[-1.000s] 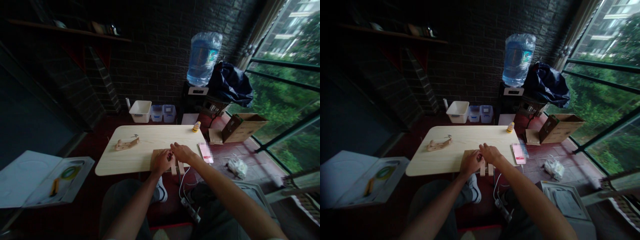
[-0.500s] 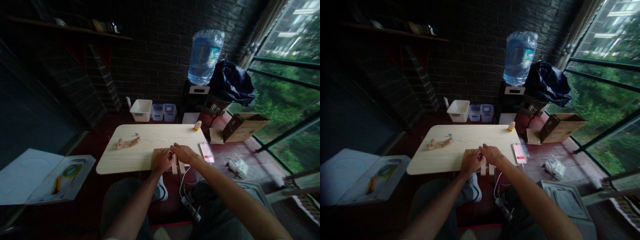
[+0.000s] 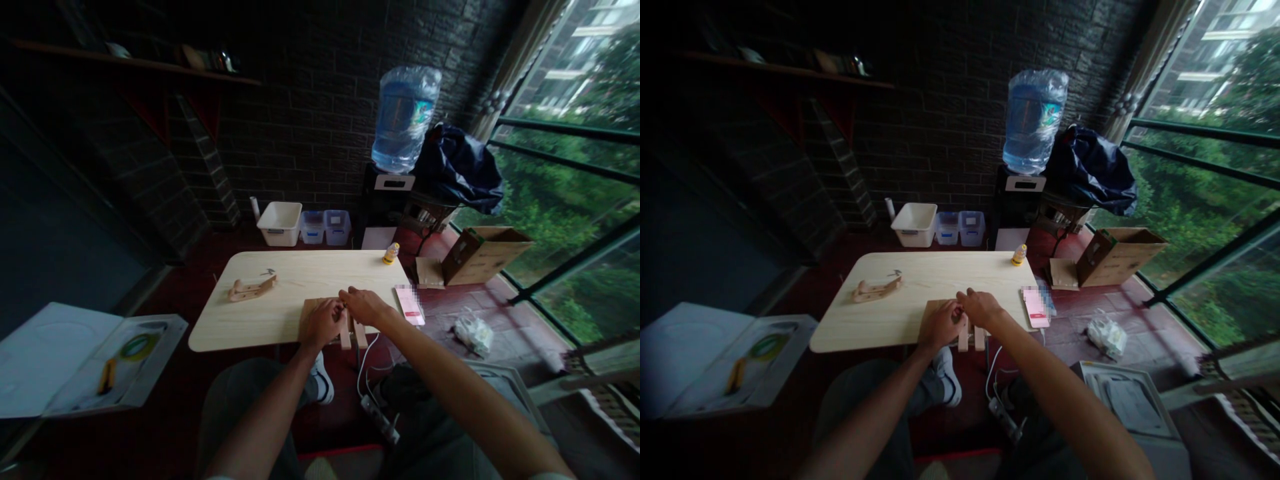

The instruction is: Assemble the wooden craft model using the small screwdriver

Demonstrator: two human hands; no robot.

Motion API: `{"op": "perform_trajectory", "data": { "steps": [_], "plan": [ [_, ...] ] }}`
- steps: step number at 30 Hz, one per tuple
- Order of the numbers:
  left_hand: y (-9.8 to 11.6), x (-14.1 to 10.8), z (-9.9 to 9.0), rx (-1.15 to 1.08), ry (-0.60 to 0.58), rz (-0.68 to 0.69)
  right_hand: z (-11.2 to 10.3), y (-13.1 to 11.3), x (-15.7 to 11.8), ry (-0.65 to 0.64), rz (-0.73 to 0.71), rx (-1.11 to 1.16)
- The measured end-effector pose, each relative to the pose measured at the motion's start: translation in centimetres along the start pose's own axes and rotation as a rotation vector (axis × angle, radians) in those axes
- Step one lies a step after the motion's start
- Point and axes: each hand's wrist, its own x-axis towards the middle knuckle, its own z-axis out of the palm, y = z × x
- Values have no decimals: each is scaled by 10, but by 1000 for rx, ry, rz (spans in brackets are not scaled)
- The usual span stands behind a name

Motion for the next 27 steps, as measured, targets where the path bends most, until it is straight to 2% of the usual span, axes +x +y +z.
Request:
{"op": "perform_trajectory", "data": {
  "steps": [12, 20, 27],
  "plan": [
    [-3, 1, -1, 19, 12, 32, 4, 5, 8, 11, 7, 54],
    [-1, 2, 0, 5, -17, -7, 7, 6, 11, 23, 3, 38],
    [-3, 1, 1, 32, 16, 26, 8, 7, 11, 21, -1, 33]
  ]
}}
